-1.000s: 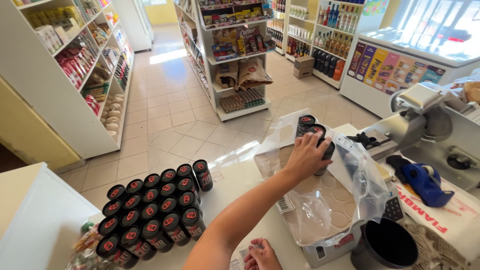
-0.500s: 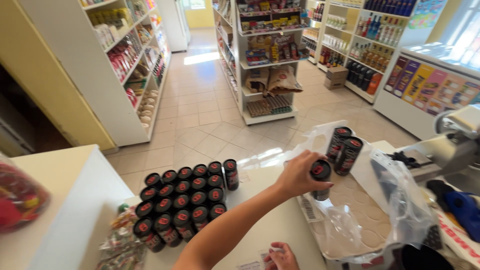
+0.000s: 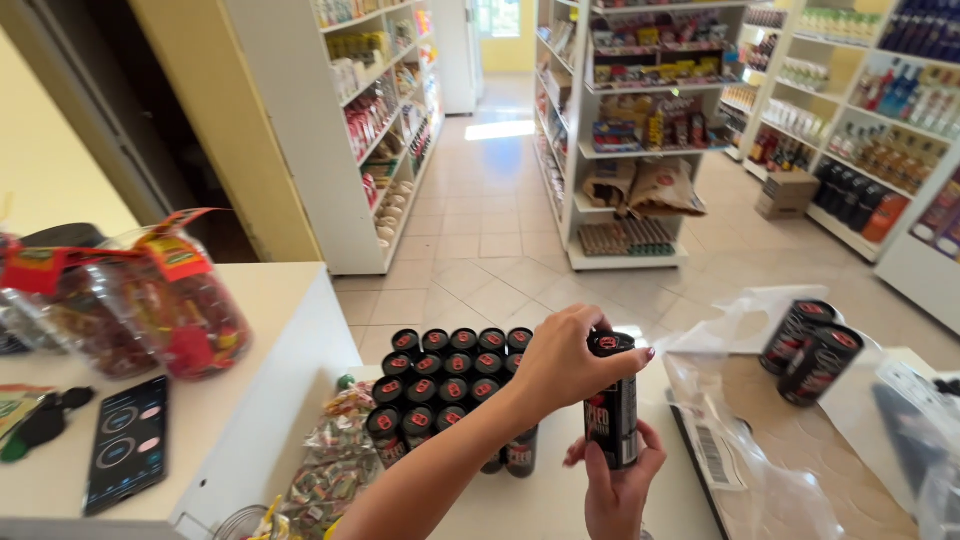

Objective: The person unboxes energy drink cans, places them in a grid on the counter, and writes information on a shipping document by hand while holding a can to check its details.

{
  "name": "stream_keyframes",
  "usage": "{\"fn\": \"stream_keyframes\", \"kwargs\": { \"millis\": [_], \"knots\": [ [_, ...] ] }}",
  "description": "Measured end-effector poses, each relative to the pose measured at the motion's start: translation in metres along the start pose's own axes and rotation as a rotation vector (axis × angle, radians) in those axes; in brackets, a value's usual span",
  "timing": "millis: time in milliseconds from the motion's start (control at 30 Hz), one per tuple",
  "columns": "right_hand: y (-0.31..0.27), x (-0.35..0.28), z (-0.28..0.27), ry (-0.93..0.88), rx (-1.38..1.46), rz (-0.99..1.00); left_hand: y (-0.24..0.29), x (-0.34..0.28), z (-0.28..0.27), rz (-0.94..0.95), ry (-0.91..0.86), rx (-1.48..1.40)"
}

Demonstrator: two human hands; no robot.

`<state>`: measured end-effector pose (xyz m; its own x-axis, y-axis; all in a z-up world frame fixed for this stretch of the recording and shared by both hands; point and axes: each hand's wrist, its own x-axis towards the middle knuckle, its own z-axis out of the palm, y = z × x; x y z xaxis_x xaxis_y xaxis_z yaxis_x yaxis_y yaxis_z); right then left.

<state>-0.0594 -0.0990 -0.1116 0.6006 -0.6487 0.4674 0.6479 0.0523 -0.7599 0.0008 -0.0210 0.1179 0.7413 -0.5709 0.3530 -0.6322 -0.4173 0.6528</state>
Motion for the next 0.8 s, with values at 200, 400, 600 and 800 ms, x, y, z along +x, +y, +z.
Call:
{"fn": "stream_keyframes", "kwargs": {
  "millis": [200,400,600,800],
  "knots": [
    [-0.032,-0.006,0.019,0.033,0.241,0.35,-0.01,-0.004,-0.038,0.017,-0.262,-0.376],
    [-0.089,-0.014,0.044,-0.128,0.404,0.307,-0.026,-0.006,-0.035,-0.085,-0.459,-1.118],
    [-0.107,-0.012,0.045,-0.294,0.496,0.224,-0.047,0.003,-0.023,-0.009,-0.484,-1.233],
    [-0.135,-0.004,0.041,-0.399,0.385,0.192,-0.041,-0.003,-0.018,-0.064,-0.447,-1.194]
  ]
}}
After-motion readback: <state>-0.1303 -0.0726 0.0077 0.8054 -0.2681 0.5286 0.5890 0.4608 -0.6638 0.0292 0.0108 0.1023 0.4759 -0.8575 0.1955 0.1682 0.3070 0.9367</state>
